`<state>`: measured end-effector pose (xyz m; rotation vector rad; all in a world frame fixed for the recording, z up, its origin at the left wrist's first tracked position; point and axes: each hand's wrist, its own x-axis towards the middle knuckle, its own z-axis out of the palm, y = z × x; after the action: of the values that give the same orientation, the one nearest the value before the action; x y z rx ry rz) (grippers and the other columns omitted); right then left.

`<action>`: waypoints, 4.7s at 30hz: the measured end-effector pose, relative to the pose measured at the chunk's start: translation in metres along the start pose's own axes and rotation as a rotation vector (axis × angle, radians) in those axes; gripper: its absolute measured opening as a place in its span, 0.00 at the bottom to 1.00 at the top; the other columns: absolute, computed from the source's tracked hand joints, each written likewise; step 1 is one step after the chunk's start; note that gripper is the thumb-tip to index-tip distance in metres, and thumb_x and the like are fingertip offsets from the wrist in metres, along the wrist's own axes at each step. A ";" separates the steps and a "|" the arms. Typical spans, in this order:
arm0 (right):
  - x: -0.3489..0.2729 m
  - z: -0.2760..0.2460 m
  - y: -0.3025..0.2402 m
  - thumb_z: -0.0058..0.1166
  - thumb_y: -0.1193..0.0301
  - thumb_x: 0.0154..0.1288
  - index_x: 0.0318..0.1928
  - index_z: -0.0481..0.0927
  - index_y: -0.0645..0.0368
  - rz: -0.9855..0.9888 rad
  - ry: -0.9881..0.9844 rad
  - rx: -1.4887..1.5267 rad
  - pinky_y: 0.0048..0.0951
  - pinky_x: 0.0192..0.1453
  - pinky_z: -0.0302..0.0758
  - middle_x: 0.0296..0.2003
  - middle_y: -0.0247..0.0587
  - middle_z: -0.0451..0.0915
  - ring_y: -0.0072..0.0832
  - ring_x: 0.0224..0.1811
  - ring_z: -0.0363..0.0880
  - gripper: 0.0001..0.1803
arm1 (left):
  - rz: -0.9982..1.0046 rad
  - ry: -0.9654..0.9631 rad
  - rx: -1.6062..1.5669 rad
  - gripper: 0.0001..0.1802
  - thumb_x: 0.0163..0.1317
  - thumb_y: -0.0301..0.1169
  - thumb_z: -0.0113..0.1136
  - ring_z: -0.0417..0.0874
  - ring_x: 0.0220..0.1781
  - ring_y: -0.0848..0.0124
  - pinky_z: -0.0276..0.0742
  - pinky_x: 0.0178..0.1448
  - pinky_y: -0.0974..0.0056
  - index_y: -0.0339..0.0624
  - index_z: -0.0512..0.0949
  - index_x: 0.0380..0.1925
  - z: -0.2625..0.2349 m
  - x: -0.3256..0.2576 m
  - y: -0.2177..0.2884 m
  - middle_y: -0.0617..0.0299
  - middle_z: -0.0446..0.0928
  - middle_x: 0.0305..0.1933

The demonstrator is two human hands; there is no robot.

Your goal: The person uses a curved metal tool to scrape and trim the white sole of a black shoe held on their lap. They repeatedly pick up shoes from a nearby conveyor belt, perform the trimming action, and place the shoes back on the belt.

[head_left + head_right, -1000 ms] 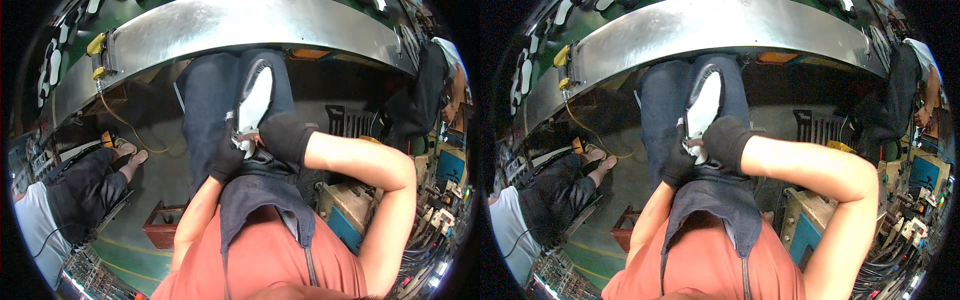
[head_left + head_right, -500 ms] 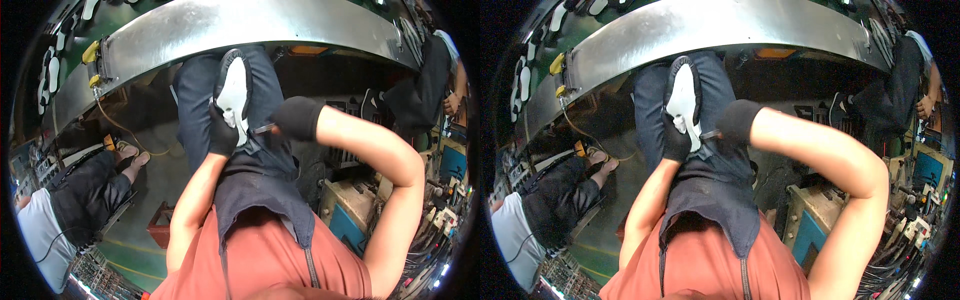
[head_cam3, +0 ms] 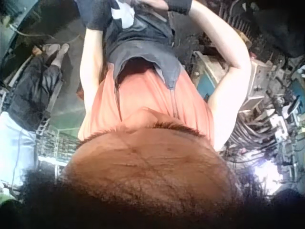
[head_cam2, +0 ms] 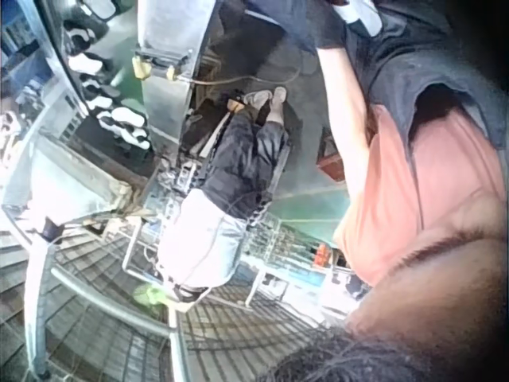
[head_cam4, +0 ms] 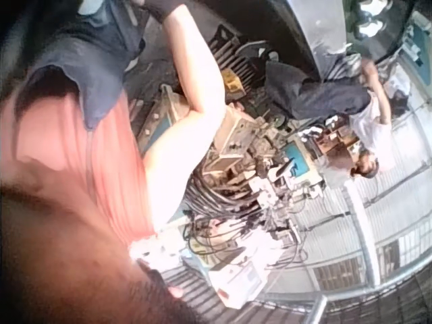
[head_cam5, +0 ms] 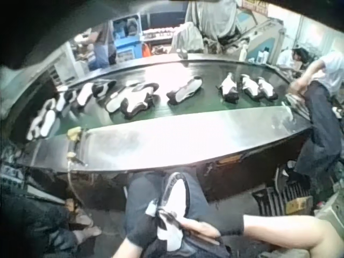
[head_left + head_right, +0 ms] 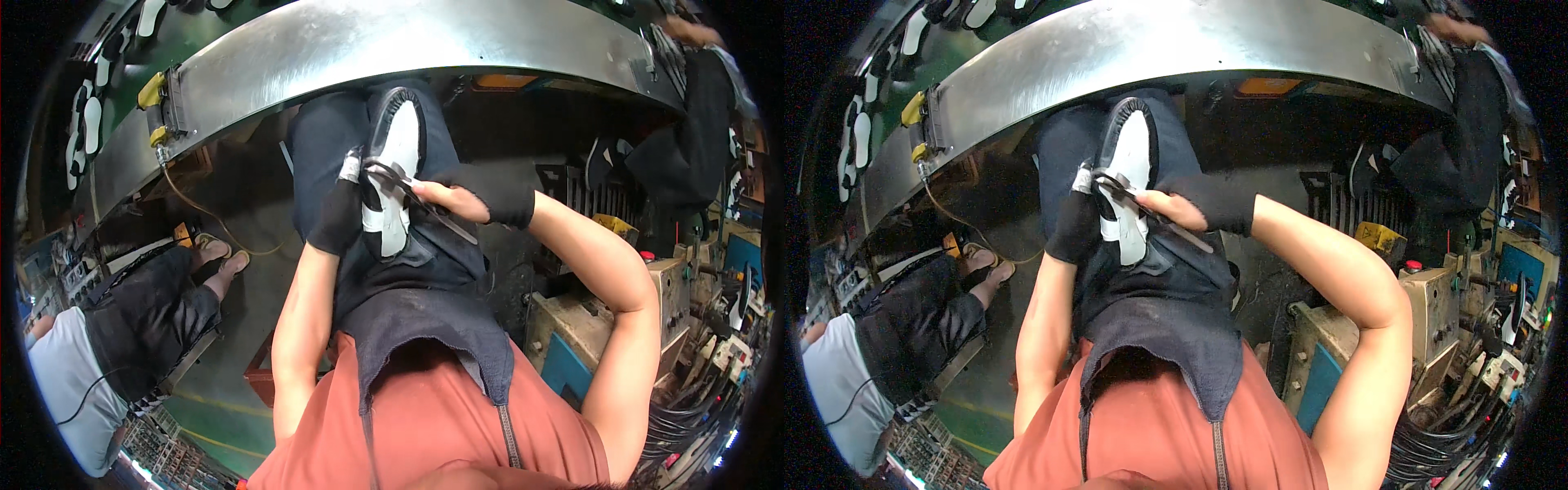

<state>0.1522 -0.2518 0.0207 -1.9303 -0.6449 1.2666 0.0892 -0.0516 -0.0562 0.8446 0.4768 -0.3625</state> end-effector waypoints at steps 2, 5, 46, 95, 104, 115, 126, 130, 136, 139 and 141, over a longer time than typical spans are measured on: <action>-0.007 0.002 -0.018 0.38 0.53 0.70 0.33 0.80 0.67 -0.044 0.129 -0.252 0.38 0.33 0.75 0.23 0.56 0.79 0.49 0.24 0.79 0.28 | -0.001 -0.007 0.213 0.29 0.72 0.51 0.30 0.78 0.47 0.67 0.72 0.55 0.65 0.38 0.71 0.52 -0.009 -0.008 -0.003 0.55 0.78 0.45; 0.002 0.040 0.039 0.43 0.53 0.67 0.29 0.79 0.65 -0.244 0.634 -0.478 0.42 0.32 0.73 0.25 0.58 0.78 0.49 0.25 0.78 0.25 | 0.064 0.250 0.548 0.26 0.73 0.46 0.33 0.77 0.52 0.64 0.69 0.58 0.65 0.36 0.71 0.54 -0.001 0.003 -0.029 0.53 0.77 0.48; -0.015 0.140 0.088 0.34 0.47 0.72 0.32 0.73 0.62 0.372 0.721 0.665 0.27 0.27 0.71 0.21 0.35 0.75 0.24 0.20 0.76 0.29 | 0.347 0.066 0.467 0.42 0.45 0.30 0.70 0.73 0.56 0.66 0.71 0.59 0.62 0.38 0.61 0.61 0.009 -0.010 0.009 0.54 0.70 0.57; -0.044 0.096 0.000 0.32 0.53 0.74 0.48 0.74 0.63 -0.086 0.282 0.640 0.24 0.44 0.74 0.32 0.35 0.78 0.22 0.37 0.77 0.26 | 0.617 -0.005 0.610 0.24 0.70 0.43 0.42 0.78 0.44 0.68 0.71 0.51 0.62 0.34 0.81 0.33 0.012 -0.004 0.064 0.56 0.80 0.39; -0.036 0.079 -0.019 0.26 0.48 0.74 0.62 0.62 0.62 0.074 -0.011 1.164 0.34 0.55 0.76 0.45 0.61 0.78 0.43 0.48 0.80 0.32 | 0.928 -0.088 0.630 0.24 0.68 0.40 0.36 0.77 0.48 0.62 0.69 0.55 0.60 0.38 0.81 0.33 0.013 0.003 0.053 0.53 0.78 0.41; -0.025 0.058 -0.004 0.31 0.47 0.73 0.61 0.64 0.61 0.027 -0.021 0.966 0.35 0.51 0.79 0.46 0.50 0.77 0.39 0.45 0.81 0.32 | 0.769 -0.061 0.490 0.30 0.70 0.47 0.34 0.77 0.48 0.63 0.70 0.54 0.60 0.35 0.81 0.34 0.015 -0.003 0.052 0.52 0.76 0.43; -0.026 0.047 -0.009 0.28 0.44 0.72 0.53 0.70 0.61 0.199 -0.251 1.236 0.35 0.36 0.83 0.34 0.59 0.80 0.47 0.39 0.83 0.33 | 0.800 -0.020 0.549 0.25 0.69 0.44 0.39 0.76 0.49 0.63 0.70 0.55 0.60 0.34 0.79 0.35 0.030 -0.011 0.057 0.53 0.75 0.44; -0.035 0.020 -0.020 0.31 0.46 0.72 0.48 0.70 0.62 0.215 -0.068 0.716 0.30 0.37 0.82 0.33 0.45 0.76 0.36 0.37 0.84 0.29 | 0.908 0.074 0.733 0.24 0.69 0.44 0.40 0.75 0.49 0.61 0.68 0.57 0.59 0.35 0.79 0.35 0.040 -0.007 0.046 0.52 0.75 0.43; -0.002 0.078 0.038 0.25 0.47 0.73 0.67 0.54 0.52 -0.146 -0.502 1.631 0.44 0.40 0.82 0.44 0.68 0.76 0.53 0.41 0.82 0.32 | 0.839 -0.011 0.513 0.26 0.70 0.45 0.38 0.75 0.50 0.62 0.68 0.56 0.60 0.35 0.79 0.34 0.044 0.004 0.046 0.54 0.76 0.41; -0.022 0.052 0.014 0.27 0.45 0.72 0.63 0.61 0.56 0.094 -0.263 1.219 0.41 0.41 0.82 0.42 0.61 0.78 0.48 0.40 0.82 0.32 | 0.779 -0.043 0.559 0.27 0.71 0.47 0.38 0.75 0.51 0.63 0.69 0.55 0.61 0.34 0.78 0.36 0.041 -0.001 0.055 0.54 0.76 0.43; -0.030 0.012 -0.022 0.29 0.46 0.72 0.65 0.60 0.55 0.303 -0.176 0.815 0.31 0.44 0.81 0.48 0.45 0.75 0.36 0.41 0.83 0.32 | 0.807 0.003 0.683 0.25 0.71 0.46 0.38 0.75 0.50 0.64 0.69 0.55 0.61 0.35 0.77 0.36 0.035 0.007 0.043 0.54 0.76 0.44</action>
<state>0.1289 -0.2571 0.0516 -1.2623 0.1111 1.5766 0.1245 -0.0531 -0.0132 1.6125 -0.0313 0.2488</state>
